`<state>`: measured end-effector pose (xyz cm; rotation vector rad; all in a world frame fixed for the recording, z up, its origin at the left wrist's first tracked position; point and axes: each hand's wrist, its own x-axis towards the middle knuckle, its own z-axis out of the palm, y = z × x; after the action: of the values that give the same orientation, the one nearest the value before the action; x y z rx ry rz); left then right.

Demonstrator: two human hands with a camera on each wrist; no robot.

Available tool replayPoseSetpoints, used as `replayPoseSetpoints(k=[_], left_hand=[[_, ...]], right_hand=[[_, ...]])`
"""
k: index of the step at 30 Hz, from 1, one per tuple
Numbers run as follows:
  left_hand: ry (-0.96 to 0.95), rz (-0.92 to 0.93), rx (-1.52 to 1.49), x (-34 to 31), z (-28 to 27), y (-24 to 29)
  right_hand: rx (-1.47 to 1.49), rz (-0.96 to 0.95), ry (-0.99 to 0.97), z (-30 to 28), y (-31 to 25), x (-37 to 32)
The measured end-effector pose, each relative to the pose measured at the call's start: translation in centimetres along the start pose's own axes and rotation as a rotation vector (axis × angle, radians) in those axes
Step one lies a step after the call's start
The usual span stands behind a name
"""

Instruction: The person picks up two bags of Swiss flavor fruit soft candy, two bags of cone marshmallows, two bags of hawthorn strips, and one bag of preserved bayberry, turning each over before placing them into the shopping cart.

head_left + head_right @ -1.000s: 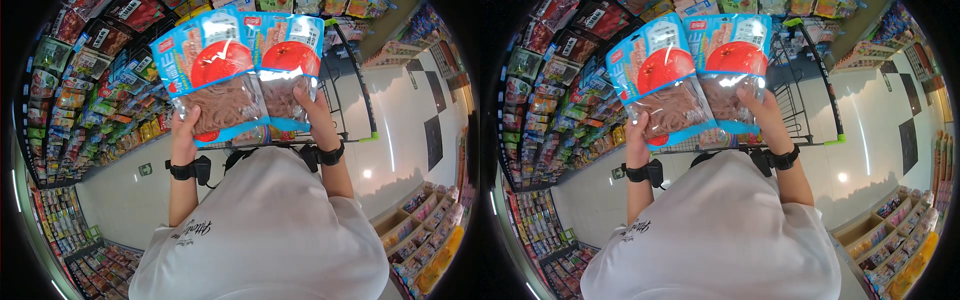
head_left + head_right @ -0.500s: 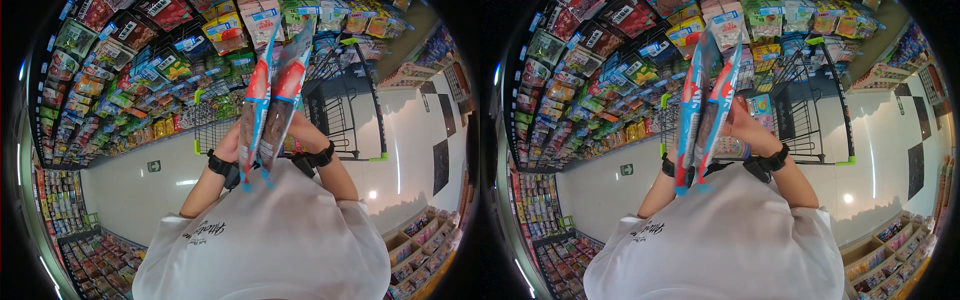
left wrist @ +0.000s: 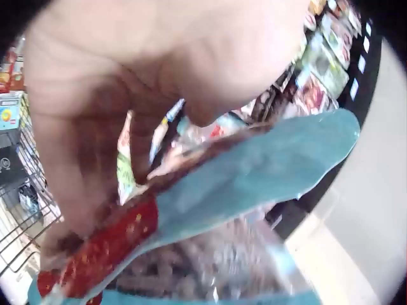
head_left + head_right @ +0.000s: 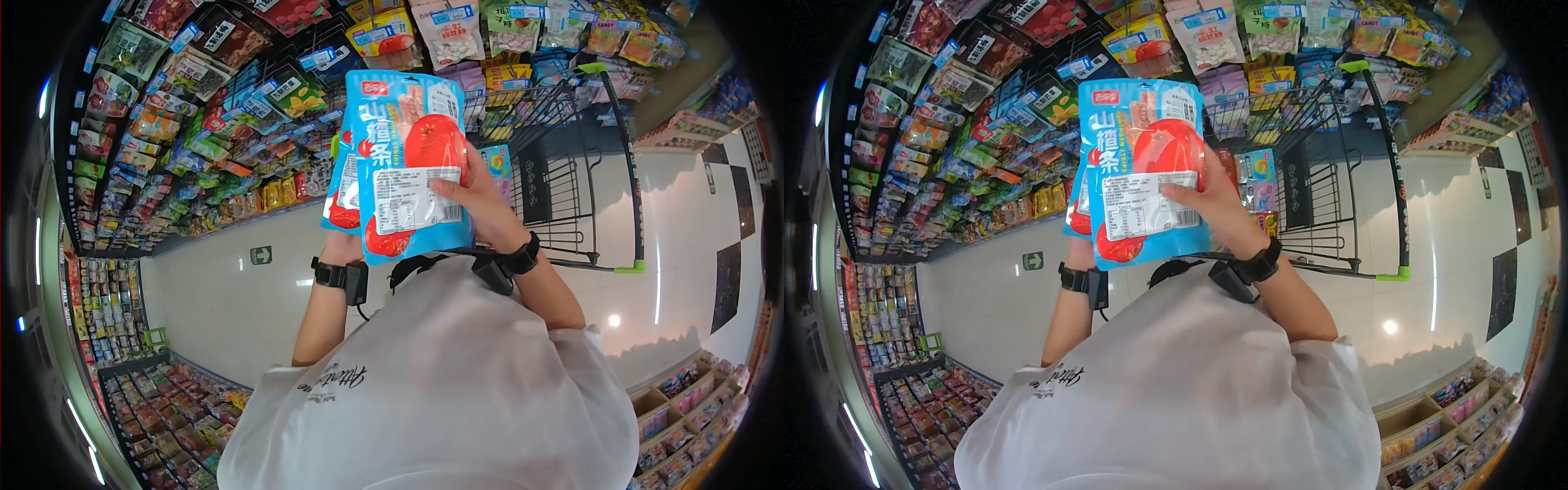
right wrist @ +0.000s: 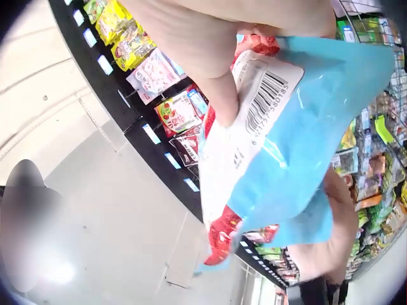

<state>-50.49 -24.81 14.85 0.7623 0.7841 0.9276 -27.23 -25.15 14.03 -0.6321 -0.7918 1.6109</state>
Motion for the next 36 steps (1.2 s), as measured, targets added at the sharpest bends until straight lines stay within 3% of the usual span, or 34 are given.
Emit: replayPoseSetpoints(k=[1,3,5,8,11,12,15,17,18,21,24,28,36], left_hand=[[0.002,-0.008,0.003,-0.3,-0.2,0.2],[-0.184,-0.006,-0.526,-1.0,-1.0,0.7],[-0.280,0.004,-0.577,-1.3,-2.8,1.0],[-0.055,-0.059,0.092,-2.0,-5.4,1.8],[-0.053,-0.035,0.258,-2.5,-1.2,2.8],[0.035,-0.001,0.396,-2.6,-0.2,2.8],[0.027,0.089,0.470,-2.8,2.3,3.3],[0.011,0.136,0.431,-3.1,3.9,3.2],[0.009,0.140,0.445,-3.3,4.3,3.1],[0.004,0.170,0.468,-3.1,5.1,3.0],[-0.004,0.199,0.433,-3.1,5.5,2.9],[0.011,0.278,0.513,-3.4,5.8,3.3],[-0.015,0.314,0.605,-3.7,5.4,3.1]], right_hand=[[-0.042,-0.017,0.010,0.0,-0.2,0.1],[-0.094,-0.027,0.026,0.1,-0.2,0.1],[-0.156,-0.039,0.031,0.1,-0.4,0.2],[-0.268,-0.107,0.013,-0.1,-1.1,0.0],[-0.328,-0.116,0.041,0.5,-2.2,-0.9],[-0.305,-0.058,0.063,0.7,-2.6,-1.2],[-0.268,0.024,0.091,-0.5,-3.5,-1.9],[-0.059,0.232,-0.037,-2.4,-3.8,-2.3],[-0.016,0.239,-0.089,-2.5,-4.2,-2.7],[-0.202,0.237,0.025,-1.9,-5.2,-3.2],[-0.293,0.184,0.018,-1.9,-6.2,-3.5],[-0.300,0.047,0.020,-2.6,-6.6,-4.1],[-0.338,0.010,0.104,-3.8,-7.2,-6.2]])
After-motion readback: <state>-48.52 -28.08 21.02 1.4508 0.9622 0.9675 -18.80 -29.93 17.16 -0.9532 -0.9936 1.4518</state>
